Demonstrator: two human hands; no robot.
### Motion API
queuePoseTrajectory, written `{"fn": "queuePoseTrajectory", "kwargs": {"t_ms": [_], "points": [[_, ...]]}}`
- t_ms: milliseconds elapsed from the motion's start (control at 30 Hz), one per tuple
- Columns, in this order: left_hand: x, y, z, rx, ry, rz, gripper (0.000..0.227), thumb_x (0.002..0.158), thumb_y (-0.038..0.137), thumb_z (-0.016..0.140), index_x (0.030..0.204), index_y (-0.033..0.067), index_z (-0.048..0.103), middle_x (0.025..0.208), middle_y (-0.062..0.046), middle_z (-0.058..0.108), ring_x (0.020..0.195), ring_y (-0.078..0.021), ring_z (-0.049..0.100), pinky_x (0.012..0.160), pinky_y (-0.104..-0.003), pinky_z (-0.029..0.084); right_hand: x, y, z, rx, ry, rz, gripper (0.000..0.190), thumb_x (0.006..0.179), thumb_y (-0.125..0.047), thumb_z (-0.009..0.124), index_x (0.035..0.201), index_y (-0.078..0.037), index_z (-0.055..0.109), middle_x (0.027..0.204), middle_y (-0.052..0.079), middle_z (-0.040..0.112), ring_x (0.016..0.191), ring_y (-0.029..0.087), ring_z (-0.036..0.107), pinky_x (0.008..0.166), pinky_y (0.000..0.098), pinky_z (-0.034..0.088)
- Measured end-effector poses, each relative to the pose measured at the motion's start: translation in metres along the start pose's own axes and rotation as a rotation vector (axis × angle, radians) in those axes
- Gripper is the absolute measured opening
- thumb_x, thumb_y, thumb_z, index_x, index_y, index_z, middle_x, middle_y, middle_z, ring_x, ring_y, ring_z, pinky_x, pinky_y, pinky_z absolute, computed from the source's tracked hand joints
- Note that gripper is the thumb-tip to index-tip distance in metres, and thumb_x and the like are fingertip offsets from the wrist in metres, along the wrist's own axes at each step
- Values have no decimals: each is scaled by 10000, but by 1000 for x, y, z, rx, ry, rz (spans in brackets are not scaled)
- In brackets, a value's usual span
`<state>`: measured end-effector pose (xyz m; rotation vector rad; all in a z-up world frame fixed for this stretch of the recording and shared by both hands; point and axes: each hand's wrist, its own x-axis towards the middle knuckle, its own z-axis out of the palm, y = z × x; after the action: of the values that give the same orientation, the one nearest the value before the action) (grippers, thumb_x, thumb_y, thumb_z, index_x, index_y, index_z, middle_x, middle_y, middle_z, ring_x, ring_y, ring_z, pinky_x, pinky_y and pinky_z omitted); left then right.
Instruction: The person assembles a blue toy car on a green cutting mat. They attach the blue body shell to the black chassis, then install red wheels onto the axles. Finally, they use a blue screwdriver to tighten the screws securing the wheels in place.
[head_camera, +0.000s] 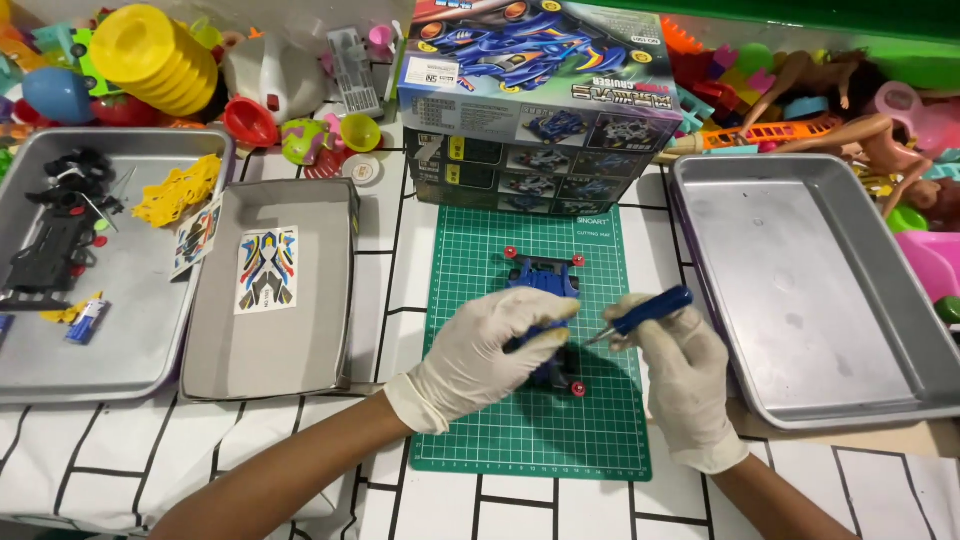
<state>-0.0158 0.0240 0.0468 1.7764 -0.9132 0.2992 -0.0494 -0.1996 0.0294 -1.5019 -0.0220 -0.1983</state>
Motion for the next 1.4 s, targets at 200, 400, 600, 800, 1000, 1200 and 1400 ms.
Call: {"fn": "queuePoseTrajectory", "kwargs": {"t_ms": [200,400,600,800,1000,1200,1400], "points": [[-16,-38,3,185,176,-347,266,925,290,758,1101,95,715,906,-66,678,810,-235,699,720,-364,587,66,38,0,70,176,-213,496,1016,5,567,1486,-84,436,981,156,701,809,221,725,704,281,653],[-25,-55,6,180,79,-351,493,830,354,827,1242,110,710,935,-84,659,875,-273,702,779,-410,584,100,53,25,-278,80,-468,779,952,211,510,1626,-66,234,1020,150,671,889,191,690,805,325,643],[-23,-55,6,227,94,-300,443,840,341,820,1200,98,734,861,-67,613,804,-292,693,695,-417,583,101,51,27,-293,-1,-576,701,988,158,516,1619,-24,272,1033,205,702,877,238,714,776,374,645],[-25,-57,6,239,95,-295,456,835,350,818,1214,111,735,859,-46,614,795,-272,694,682,-417,586,102,59,27,-344,-22,-667,624,1031,32,535,1602,31,283,1020,232,708,850,269,723,762,398,643],[-25,-57,5,261,85,-260,461,827,327,825,1212,89,735,822,-33,569,737,-273,670,657,-405,562,103,61,24,-368,-10,-655,604,1035,-26,568,1591,9,336,1018,213,723,855,265,731,726,388,636],[-24,-57,6,278,78,-260,475,834,339,815,1231,93,725,820,-32,562,738,-274,669,647,-420,561,103,65,23,-401,3,-653,644,1018,-70,624,1589,10,338,1007,201,733,850,268,741,705,383,633],[-24,-58,6,274,84,-246,463,835,333,823,1214,84,731,819,-21,548,727,-266,663,668,-394,559,109,69,13,-379,-4,-559,735,951,20,701,1603,-45,368,995,116,696,901,200,685,801,378,619]]}}
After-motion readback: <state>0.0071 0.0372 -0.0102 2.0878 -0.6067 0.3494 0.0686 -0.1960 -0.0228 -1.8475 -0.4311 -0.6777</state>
